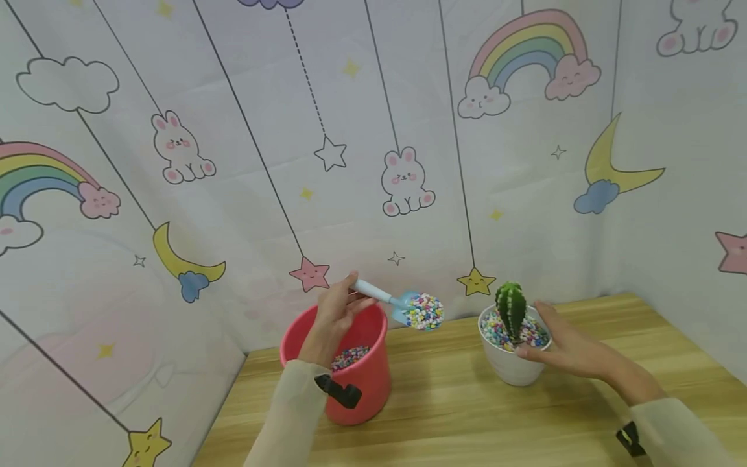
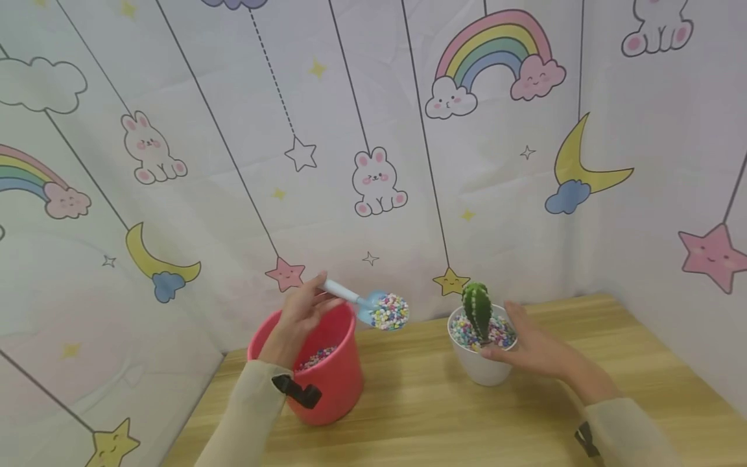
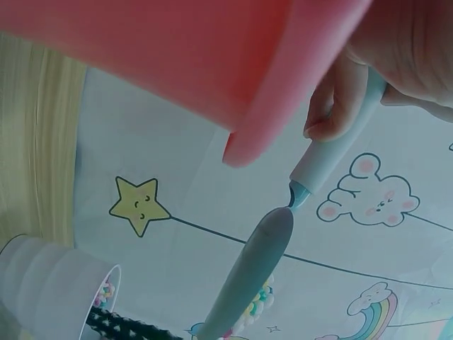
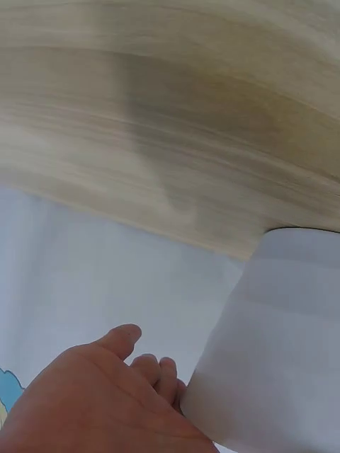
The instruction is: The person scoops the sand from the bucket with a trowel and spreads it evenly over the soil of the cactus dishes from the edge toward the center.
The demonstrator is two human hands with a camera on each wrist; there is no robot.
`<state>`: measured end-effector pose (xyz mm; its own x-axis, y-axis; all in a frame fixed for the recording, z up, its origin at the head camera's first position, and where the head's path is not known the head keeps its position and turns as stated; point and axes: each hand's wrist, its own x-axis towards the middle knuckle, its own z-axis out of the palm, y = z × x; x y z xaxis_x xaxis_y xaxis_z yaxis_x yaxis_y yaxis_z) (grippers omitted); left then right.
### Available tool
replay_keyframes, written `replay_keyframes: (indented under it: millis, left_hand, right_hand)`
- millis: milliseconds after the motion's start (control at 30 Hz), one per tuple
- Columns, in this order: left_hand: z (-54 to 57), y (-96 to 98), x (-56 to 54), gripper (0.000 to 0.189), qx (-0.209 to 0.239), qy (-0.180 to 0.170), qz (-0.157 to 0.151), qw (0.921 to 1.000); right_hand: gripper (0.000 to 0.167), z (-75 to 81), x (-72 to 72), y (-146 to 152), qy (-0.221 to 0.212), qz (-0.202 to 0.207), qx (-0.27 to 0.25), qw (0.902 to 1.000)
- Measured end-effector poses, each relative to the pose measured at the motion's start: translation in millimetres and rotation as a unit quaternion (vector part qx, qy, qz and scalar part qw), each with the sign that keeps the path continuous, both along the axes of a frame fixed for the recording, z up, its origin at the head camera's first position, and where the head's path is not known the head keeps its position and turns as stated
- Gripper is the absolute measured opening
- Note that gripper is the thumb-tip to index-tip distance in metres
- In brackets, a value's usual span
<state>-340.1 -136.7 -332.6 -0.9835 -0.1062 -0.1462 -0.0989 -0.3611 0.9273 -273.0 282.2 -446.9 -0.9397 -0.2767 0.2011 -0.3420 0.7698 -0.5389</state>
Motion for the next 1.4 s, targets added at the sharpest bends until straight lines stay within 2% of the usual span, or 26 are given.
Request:
replay_keyframes:
  millis: [200,567,800,1200,1400]
  left_hand:
    - [2.2,14.7,-2.1,0.039,-0.003,0.003,0.0,1.0]
    - [0.9,40.8,-9.2,0.046,0.007,0.001,-0.014,0.9999]
    - [0.5,55.6,-15.6,0.051,0.001,-0.01,-0.01,0.9999]
    - [-0.6,68.4,-23.6,0.047,-0.01,-0.026,0.001,0.9996]
    - [-3.4,75.6,-32.4,0.045,-0.01,-0.022,0.0,0.9997]
  right_hand:
    - [0.115,3.9,2.1,1,0.024,-0.011,0.049,0.9985]
    - [0.118,10.3,6.9,-5,0.027,-0.033,0.107,0.9934]
    - [0.119,12.0,10.5,-10,0.039,-0.045,0.142,0.9881]
    - [0.121,13.1,10.6,-16,0.031,-0.054,0.14,0.9882]
    - [0.12,12.4,10.8,-18,0.037,-0.055,0.137,0.9883]
